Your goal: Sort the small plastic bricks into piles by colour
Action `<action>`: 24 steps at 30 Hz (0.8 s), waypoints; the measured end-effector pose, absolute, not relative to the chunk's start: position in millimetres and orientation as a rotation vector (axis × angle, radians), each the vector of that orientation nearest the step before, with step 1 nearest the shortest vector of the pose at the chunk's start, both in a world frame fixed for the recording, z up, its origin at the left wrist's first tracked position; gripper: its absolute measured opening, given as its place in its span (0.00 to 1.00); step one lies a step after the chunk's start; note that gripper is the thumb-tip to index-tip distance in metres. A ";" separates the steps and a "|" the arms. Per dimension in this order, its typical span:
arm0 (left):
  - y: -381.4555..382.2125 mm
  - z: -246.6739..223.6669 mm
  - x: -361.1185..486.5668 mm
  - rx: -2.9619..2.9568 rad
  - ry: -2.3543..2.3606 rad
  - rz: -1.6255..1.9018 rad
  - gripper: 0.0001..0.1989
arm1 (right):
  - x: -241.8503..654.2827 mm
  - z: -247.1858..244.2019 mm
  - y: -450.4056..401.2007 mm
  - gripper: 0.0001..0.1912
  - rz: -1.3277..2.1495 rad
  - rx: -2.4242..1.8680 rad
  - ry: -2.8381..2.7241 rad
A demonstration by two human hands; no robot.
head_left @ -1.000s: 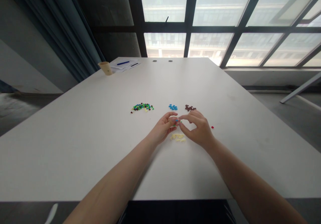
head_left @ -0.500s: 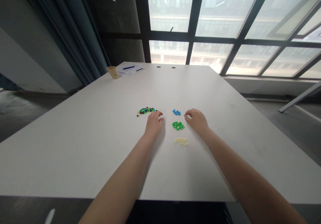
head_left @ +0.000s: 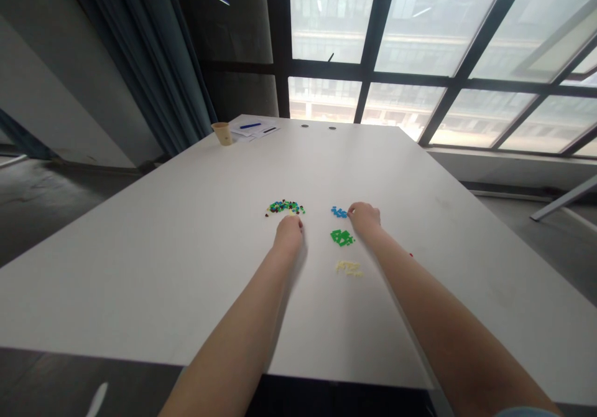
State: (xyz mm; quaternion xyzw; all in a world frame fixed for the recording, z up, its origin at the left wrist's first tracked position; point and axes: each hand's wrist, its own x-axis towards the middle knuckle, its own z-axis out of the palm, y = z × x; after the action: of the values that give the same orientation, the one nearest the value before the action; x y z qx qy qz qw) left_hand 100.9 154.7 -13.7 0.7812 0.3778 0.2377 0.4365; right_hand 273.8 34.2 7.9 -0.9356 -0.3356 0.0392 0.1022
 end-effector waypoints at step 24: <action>72.0 16.6 117.1 0.997 0.282 0.099 0.17 | 215.5 13.6 -52.8 0.06 -0.110 -1.707 -1.306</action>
State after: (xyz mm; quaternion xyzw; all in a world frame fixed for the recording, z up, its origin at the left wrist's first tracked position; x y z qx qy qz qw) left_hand 117.1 72.0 16.6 0.4761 0.1349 0.0475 0.8677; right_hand 215.5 -52.8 13.6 -0.6981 -0.5341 -0.0449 0.4748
